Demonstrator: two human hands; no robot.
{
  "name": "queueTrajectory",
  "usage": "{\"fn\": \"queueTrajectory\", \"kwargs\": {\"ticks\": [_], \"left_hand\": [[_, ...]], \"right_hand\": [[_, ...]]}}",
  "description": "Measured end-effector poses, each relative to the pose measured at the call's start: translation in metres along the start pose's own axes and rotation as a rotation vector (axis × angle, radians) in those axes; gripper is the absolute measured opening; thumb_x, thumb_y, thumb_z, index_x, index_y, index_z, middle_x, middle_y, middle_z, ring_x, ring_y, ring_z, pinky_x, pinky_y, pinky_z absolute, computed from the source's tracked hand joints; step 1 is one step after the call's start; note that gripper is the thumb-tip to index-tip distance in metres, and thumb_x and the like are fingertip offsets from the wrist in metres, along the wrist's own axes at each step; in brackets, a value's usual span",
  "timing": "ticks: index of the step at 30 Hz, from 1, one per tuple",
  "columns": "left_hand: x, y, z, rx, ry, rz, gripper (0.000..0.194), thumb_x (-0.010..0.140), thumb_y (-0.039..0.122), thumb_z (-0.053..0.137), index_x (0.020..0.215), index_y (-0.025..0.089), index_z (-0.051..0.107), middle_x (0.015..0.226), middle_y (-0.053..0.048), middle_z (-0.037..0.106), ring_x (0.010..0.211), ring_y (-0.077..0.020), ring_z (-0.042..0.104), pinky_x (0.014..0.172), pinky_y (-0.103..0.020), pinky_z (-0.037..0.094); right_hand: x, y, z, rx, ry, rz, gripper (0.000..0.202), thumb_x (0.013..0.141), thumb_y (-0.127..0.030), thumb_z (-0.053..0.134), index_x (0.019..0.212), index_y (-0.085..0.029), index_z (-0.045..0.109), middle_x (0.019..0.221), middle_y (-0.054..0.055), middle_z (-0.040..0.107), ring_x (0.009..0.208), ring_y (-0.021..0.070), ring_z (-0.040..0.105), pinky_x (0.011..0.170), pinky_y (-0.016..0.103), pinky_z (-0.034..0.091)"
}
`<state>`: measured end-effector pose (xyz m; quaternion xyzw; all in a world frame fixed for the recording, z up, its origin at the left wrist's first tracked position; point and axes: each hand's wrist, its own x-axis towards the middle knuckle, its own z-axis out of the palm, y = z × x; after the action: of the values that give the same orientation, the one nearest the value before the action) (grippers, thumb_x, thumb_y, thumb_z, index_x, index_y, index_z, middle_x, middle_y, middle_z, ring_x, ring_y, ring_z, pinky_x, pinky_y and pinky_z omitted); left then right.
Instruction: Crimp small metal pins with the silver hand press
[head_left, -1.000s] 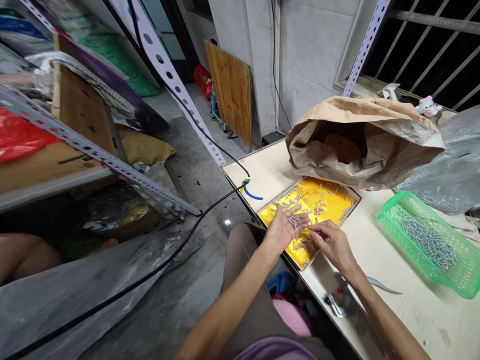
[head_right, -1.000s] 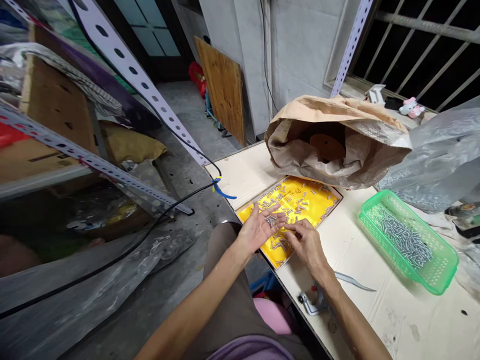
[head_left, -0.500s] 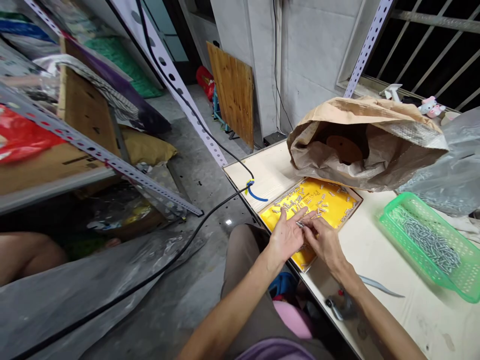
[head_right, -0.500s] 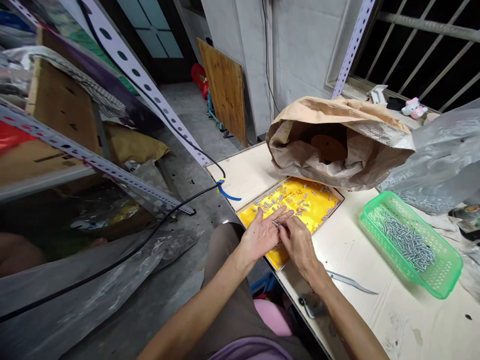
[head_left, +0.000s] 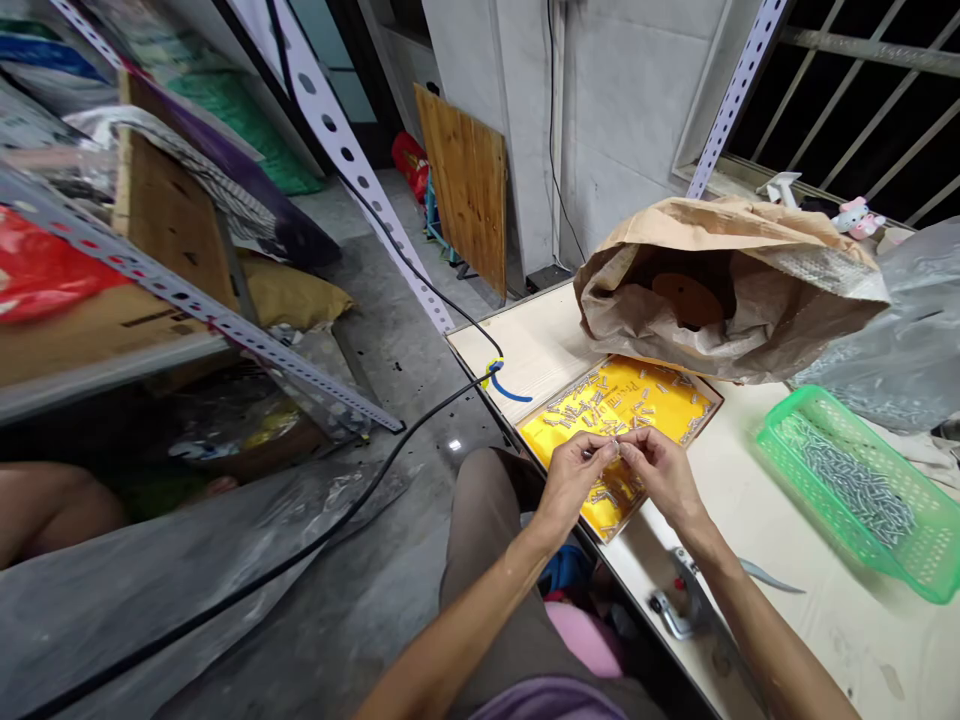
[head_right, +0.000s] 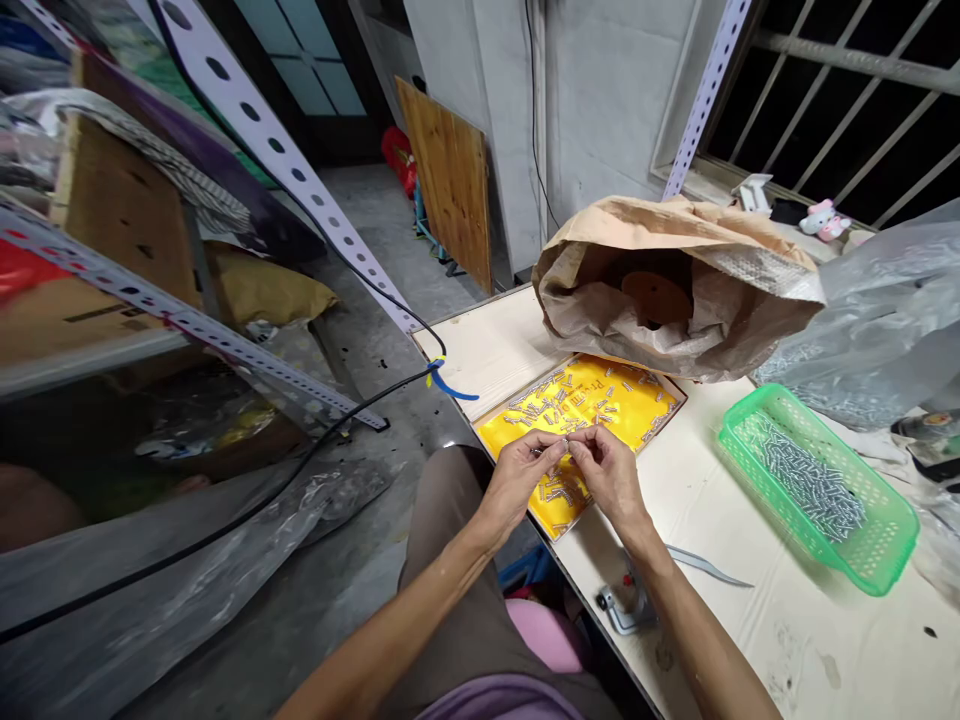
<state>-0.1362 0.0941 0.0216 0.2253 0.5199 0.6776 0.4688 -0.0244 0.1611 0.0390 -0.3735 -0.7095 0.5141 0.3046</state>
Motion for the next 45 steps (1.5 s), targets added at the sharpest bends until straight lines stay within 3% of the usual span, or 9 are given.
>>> {"fn": "queueTrajectory", "kwargs": {"ticks": [6,10,14,18,24,29,34,38,45], "left_hand": [[0.001,-0.009,0.001,-0.016,0.072,-0.075,0.034,0.055,0.041,0.081,0.068,0.012,0.067,0.062,0.0,0.06,0.057,-0.0086,0.049,0.057,-0.021,0.038],[0.004,-0.007,-0.003,-0.266,0.039,-0.229,0.038,0.066,0.042,0.076,0.085,0.01,0.066,0.074,-0.006,0.065,0.066,-0.0134,0.059,0.065,-0.024,0.045],[0.007,0.004,-0.008,-0.563,0.001,-0.442,0.052,0.087,0.053,0.049,0.113,0.009,0.054,0.1,-0.018,0.065,0.091,-0.0243,0.064,0.082,-0.036,0.047],[0.007,0.012,-0.008,-0.705,-0.056,-0.548,0.064,0.092,0.058,0.024,0.131,0.009,0.038,0.114,-0.021,0.06,0.096,-0.0241,0.063,0.082,-0.036,0.047],[0.004,0.017,0.0,-0.734,-0.144,-0.549,0.068,0.089,0.061,0.029,0.139,0.015,0.03,0.116,-0.017,0.059,0.093,-0.0235,0.063,0.08,-0.037,0.048],[0.002,0.017,-0.001,-0.695,-0.151,-0.558,0.065,0.091,0.059,0.027,0.138,0.014,0.033,0.11,-0.014,0.062,0.089,-0.0211,0.062,0.079,-0.034,0.047],[0.004,0.02,-0.012,-0.568,-0.084,-0.494,0.066,0.091,0.06,0.022,0.127,0.012,0.05,0.116,-0.014,0.061,0.1,-0.0189,0.059,0.083,-0.027,0.044],[0.005,0.025,-0.019,-0.449,-0.019,-0.439,0.067,0.091,0.061,0.018,0.119,0.016,0.059,0.123,-0.012,0.059,0.122,-0.019,0.046,0.102,-0.028,0.031],[0.0,0.024,-0.017,-0.353,-0.03,-0.357,0.064,0.09,0.063,0.022,0.103,0.024,0.07,0.138,-0.002,0.046,0.139,-0.022,0.02,0.114,-0.033,0.01]], "right_hand": [[-0.002,-0.002,0.002,-0.148,0.106,-0.072,0.017,0.077,-0.032,0.053,0.075,-0.019,0.064,0.074,0.003,0.067,0.065,0.0162,0.06,0.062,0.028,0.047],[-0.008,-0.001,-0.003,-0.271,0.142,-0.134,0.018,0.079,-0.03,0.052,0.075,-0.019,0.066,0.072,0.003,0.064,0.064,0.0158,0.058,0.06,0.028,0.047],[-0.017,0.002,-0.006,-0.391,0.113,-0.227,0.019,0.082,-0.029,0.053,0.079,-0.02,0.069,0.074,0.005,0.059,0.068,0.0169,0.057,0.061,0.029,0.048],[-0.021,0.001,0.001,-0.441,-0.015,-0.319,0.022,0.089,-0.022,0.047,0.096,-0.022,0.068,0.083,0.005,0.058,0.076,0.0171,0.057,0.068,0.029,0.049],[-0.018,0.005,0.017,-0.669,-0.111,-0.416,0.022,0.088,-0.021,0.05,0.106,-0.022,0.063,0.089,0.008,0.06,0.087,0.0221,0.056,0.076,0.036,0.05],[-0.015,0.005,0.016,-0.551,-0.099,-0.382,0.017,0.088,-0.017,0.045,0.091,-0.02,0.061,0.086,0.006,0.062,0.081,0.0194,0.058,0.074,0.032,0.049],[-0.008,0.001,-0.006,-0.481,-0.049,-0.277,0.015,0.086,-0.018,0.047,0.087,-0.019,0.062,0.081,0.004,0.066,0.072,0.0164,0.06,0.066,0.027,0.047],[-0.004,-0.003,-0.026,-0.702,-0.185,-0.149,0.019,0.084,-0.015,0.047,0.093,-0.021,0.064,0.086,0.003,0.068,0.076,0.0169,0.062,0.067,0.026,0.044],[0.002,-0.022,-0.031,-1.231,-0.402,0.052,0.013,0.079,-0.015,0.058,0.069,-0.02,0.064,0.076,0.007,0.068,0.08,0.0217,0.059,0.066,0.031,0.035]]}}
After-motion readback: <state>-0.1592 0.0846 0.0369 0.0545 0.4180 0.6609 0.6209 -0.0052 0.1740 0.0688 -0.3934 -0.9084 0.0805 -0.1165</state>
